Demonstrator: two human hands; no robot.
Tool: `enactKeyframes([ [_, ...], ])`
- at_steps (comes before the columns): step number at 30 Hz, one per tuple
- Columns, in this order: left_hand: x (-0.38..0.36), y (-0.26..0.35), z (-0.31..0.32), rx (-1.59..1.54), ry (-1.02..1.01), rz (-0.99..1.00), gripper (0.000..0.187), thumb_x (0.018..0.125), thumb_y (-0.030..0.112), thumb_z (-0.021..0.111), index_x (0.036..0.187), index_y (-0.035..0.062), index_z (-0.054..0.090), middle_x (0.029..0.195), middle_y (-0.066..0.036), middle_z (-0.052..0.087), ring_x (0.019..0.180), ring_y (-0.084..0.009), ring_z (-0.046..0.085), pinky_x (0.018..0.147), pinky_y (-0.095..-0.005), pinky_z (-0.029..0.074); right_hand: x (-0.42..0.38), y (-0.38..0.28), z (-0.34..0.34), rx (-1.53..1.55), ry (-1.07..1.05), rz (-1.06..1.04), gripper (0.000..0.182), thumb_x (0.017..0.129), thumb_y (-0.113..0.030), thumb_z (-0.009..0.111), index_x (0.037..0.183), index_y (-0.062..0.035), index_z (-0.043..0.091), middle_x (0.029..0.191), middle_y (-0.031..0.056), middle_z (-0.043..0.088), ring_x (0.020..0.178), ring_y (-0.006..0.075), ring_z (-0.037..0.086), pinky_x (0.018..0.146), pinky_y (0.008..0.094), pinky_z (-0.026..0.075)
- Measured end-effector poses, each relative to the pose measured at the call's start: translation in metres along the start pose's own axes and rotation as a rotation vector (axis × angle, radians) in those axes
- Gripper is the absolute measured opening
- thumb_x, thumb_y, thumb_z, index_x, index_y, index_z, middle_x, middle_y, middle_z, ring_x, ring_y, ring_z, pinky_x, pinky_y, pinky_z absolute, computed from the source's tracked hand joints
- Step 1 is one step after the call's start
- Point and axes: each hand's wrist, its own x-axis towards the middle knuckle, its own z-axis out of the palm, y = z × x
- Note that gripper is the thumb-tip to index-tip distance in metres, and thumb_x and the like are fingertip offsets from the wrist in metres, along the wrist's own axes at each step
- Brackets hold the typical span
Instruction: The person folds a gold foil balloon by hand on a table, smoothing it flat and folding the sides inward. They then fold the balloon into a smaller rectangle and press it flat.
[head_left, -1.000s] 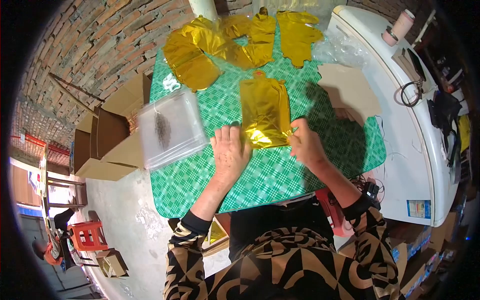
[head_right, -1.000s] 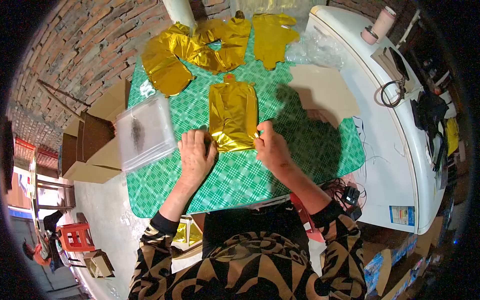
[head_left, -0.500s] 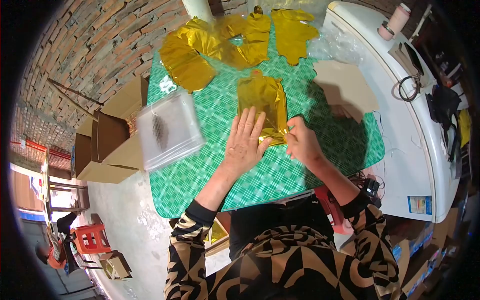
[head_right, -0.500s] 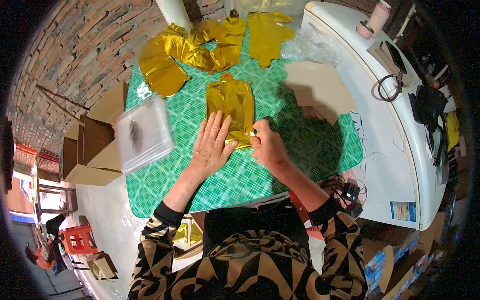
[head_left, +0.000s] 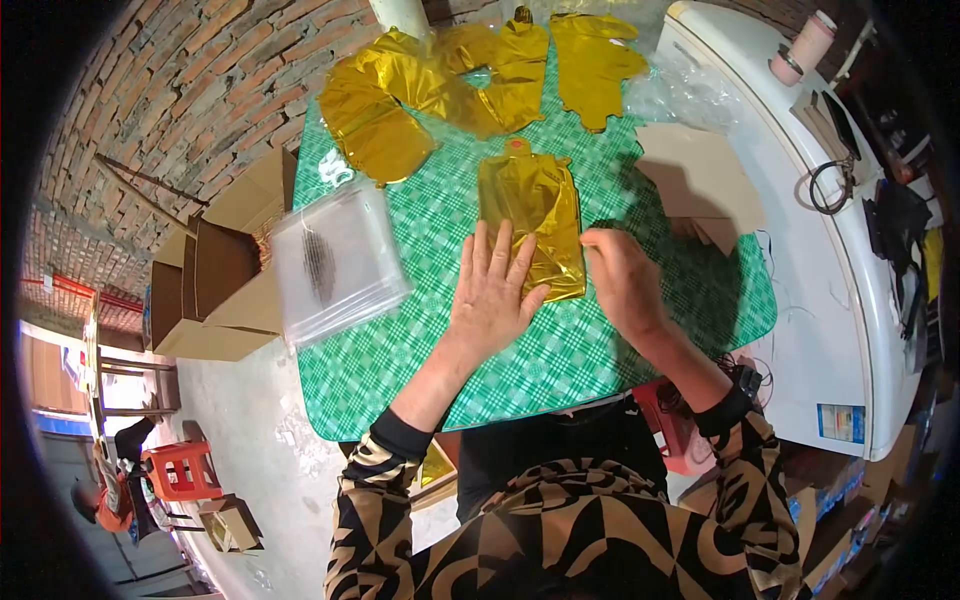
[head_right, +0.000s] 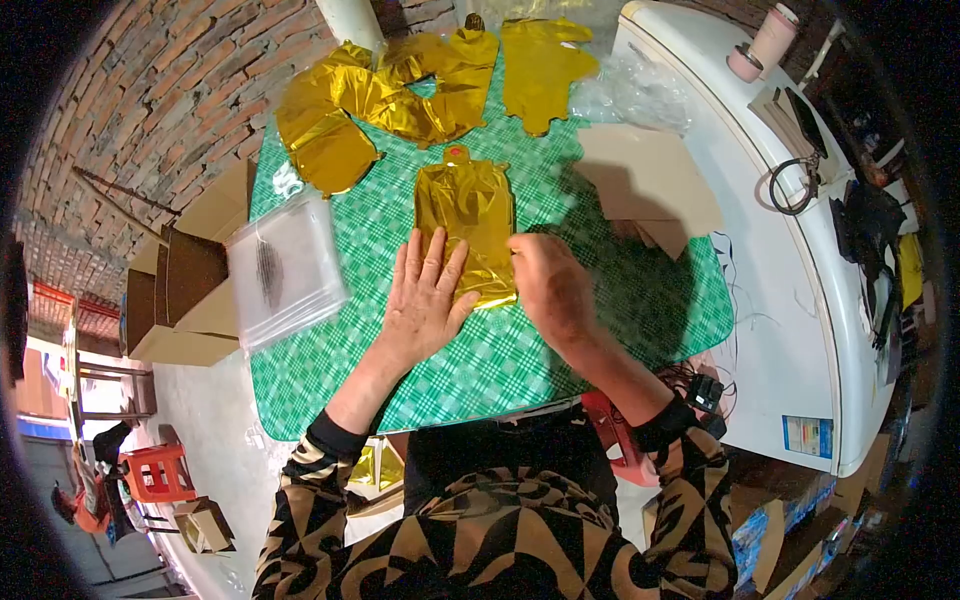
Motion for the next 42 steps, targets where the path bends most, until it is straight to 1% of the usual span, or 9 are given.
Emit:
enactKeyframes([
  [2, 0.0, 0.0, 0.002, -0.003, -0.001, -0.002, 0.073, 0.107, 0.052, 0.053, 0.162, 0.0048, 0.044, 0.168, -0.029, 0.037, 0.158, -0.0548, 0.025, 0.131, -0.0627, 0.019, 0.01, -0.007, 0.003, -0.07, -0.092, -0.172, 0.047, 0.099, -0.022, 0.072, 0.141, -0.0045, 0.06, 0.137, 0.018, 0.068, 0.138, 0.0345, 0.06, 0.117, 0.0552, 0.046],
  [5, 0.0, -0.004, 0.005, -0.005, -0.026, 0.0, 0.075, 0.106, 0.052, 0.055, 0.163, 0.0048, 0.043, 0.169, -0.029, 0.036, 0.158, -0.0567, 0.024, 0.13, -0.0648, 0.018, 0.011, -0.013, 0.014, -0.181, -0.268, -0.327, 0.068, 0.102, -0.04, 0.066, 0.158, -0.0038, 0.05, 0.161, 0.0181, 0.052, 0.157, 0.033, 0.039, 0.13, 0.0617, 0.02],
  [8, 0.0, -0.002, 0.003, -0.029, -0.026, -0.023, 0.076, 0.105, 0.052, 0.056, 0.164, 0.0046, 0.042, 0.169, -0.029, 0.034, 0.157, -0.0585, 0.023, 0.13, -0.0664, 0.018, 0.007, 0.007, 0.025, -0.226, -0.368, -0.277, 0.078, 0.104, -0.054, 0.057, 0.161, -0.0016, 0.046, 0.169, 0.0178, 0.042, 0.162, 0.032, 0.029, 0.131, 0.065, 0.009],
  [18, 0.001, 0.002, -0.002, -0.026, -0.014, -0.049, 0.076, 0.105, 0.052, 0.057, 0.162, 0.0036, 0.044, 0.167, -0.031, 0.035, 0.156, -0.0587, 0.024, 0.129, -0.0667, 0.019, 0.033, 0.021, 0.013, -0.22, -0.369, -0.328, 0.069, 0.107, -0.048, 0.056, 0.155, 0.0022, 0.053, 0.165, 0.0196, 0.048, 0.16, 0.032, 0.036, 0.13, 0.0654, 0.011],
  [22, 0.0, 0.002, 0.0, 0.004, -0.067, -0.046, 0.075, 0.105, 0.051, 0.058, 0.161, 0.0023, 0.044, 0.168, -0.031, 0.032, 0.157, -0.0585, 0.021, 0.129, -0.0667, 0.018, 0.063, 0.01, 0.028, -0.126, -0.349, -0.395, 0.059, 0.109, -0.043, 0.053, 0.156, -0.0077, 0.055, 0.166, 0.015, 0.048, 0.16, 0.0301, 0.036, 0.132, 0.0604, 0.012],
  [27, 0.003, 0.001, 0.0, 0.007, -0.149, -0.058, 0.08, 0.107, 0.055, 0.052, 0.166, 0.0033, 0.038, 0.172, -0.028, 0.028, 0.161, -0.0561, 0.014, 0.132, -0.065, 0.012, 0.088, 0.019, 0.061, -0.059, -0.646, -0.362, 0.063, 0.114, -0.049, 0.036, 0.169, -0.018, 0.037, 0.179, 0.0027, 0.028, 0.166, 0.0255, 0.02, 0.135, 0.0576, 0.006],
  [31, 0.001, 0.003, 0.001, -0.013, -0.086, -0.074, 0.078, 0.107, 0.054, 0.053, 0.166, 0.0056, 0.038, 0.171, -0.028, 0.029, 0.16, -0.0563, 0.016, 0.132, -0.0643, 0.012, 0.111, 0.039, 0.07, -0.239, -0.617, -0.406, 0.063, 0.115, -0.049, 0.033, 0.171, -0.0197, 0.035, 0.18, 0.0012, 0.026, 0.167, 0.0241, 0.016, 0.135, 0.056, 0.002],
  [35, 0.001, 0.004, -0.003, -0.017, -0.11, -0.083, 0.077, 0.106, 0.054, 0.053, 0.166, 0.0073, 0.04, 0.172, -0.028, 0.028, 0.161, -0.056, 0.016, 0.132, -0.0639, 0.012, 0.137, 0.046, 0.076, -0.266, -0.555, -0.278, 0.059, 0.115, -0.045, 0.033, 0.167, -0.0177, 0.041, 0.179, 0.0023, 0.029, 0.167, 0.0238, 0.017, 0.135, 0.0561, 0.001],
  [42, 0.003, 0.003, -0.002, -0.022, -0.136, -0.092, 0.078, 0.106, 0.056, 0.052, 0.166, 0.0077, 0.04, 0.173, -0.028, 0.027, 0.161, -0.0552, 0.015, 0.132, -0.0632, 0.01, 0.137, 0.033, 0.087, -0.192, -0.617, -0.494, 0.06, 0.114, -0.045, 0.039, 0.165, -0.0155, 0.043, 0.177, 0.003, 0.032, 0.166, 0.0255, 0.019, 0.135, 0.0572, 0.001],
])
